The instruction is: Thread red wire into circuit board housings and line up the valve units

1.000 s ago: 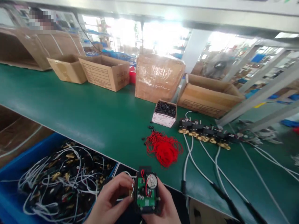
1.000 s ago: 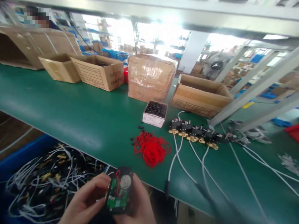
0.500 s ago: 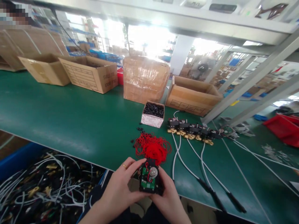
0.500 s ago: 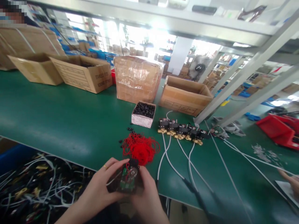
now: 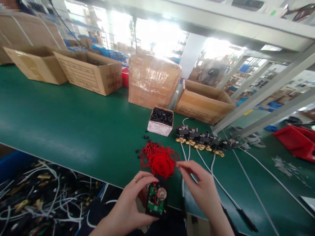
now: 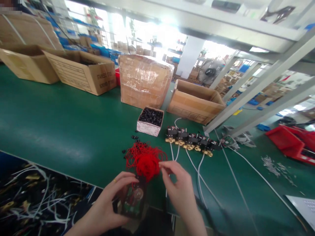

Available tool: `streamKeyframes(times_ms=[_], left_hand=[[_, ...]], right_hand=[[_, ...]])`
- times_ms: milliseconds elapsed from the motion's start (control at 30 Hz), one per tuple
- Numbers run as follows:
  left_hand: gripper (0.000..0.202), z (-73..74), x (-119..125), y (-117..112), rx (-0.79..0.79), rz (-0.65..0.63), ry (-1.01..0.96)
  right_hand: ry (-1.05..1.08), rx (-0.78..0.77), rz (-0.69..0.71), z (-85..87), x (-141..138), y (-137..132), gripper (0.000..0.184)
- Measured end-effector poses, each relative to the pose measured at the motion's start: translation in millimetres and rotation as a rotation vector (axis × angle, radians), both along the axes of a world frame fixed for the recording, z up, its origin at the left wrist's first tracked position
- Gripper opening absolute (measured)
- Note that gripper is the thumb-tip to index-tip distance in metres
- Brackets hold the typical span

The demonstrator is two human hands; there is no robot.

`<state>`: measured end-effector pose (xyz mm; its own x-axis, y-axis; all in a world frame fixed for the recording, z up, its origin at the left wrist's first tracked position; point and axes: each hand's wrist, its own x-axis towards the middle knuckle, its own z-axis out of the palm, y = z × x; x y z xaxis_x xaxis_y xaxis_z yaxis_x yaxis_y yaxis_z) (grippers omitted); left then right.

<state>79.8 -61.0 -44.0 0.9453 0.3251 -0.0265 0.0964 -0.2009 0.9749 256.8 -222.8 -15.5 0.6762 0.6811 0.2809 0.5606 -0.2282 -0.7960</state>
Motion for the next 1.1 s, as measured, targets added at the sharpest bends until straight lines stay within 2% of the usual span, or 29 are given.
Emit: streamKeyframes(times_ms=[100, 333, 533, 667, 767, 933, 1100], left_hand=[[0.071, 1.2, 3, -3, -0.091, -0.005, 0.065], [0.068, 5.9, 8, -10, -0.349, 0.007, 0.095], [0.070, 4.5, 7, -13, -0.387, 0.002, 0.100], [0.070, 2.1, 7, -16, -0.473, -0.018, 0.112], [0.068, 3.2, 9, -16, -0.465, -0.014, 0.088], [0.070, 3.4, 11, -15, -0.502, -0.008, 0.112], [0.073, 2.4, 10, -16, -0.549, -0.025, 0.143]], right_hand=[[-0.104, -0.002, -0.043, 2.9, 27, 19, 0.017], [-0.198, -0.163, 0.092, -8.2, 62, 78, 0.015], [-0.267, -0.283, 0.263, -14.9, 87, 110, 0.023], [-0.301, -0.351, 0.350, -18.3, 94, 118, 0.025], [-0.317, -0.372, 0.364, -21.1, 94, 121, 0.022], [-0.332, -0.348, 0.333, -20.2, 94, 116, 0.020], [-0.311, -0.253, 0.266, -7.3, 100, 97, 0.019]])
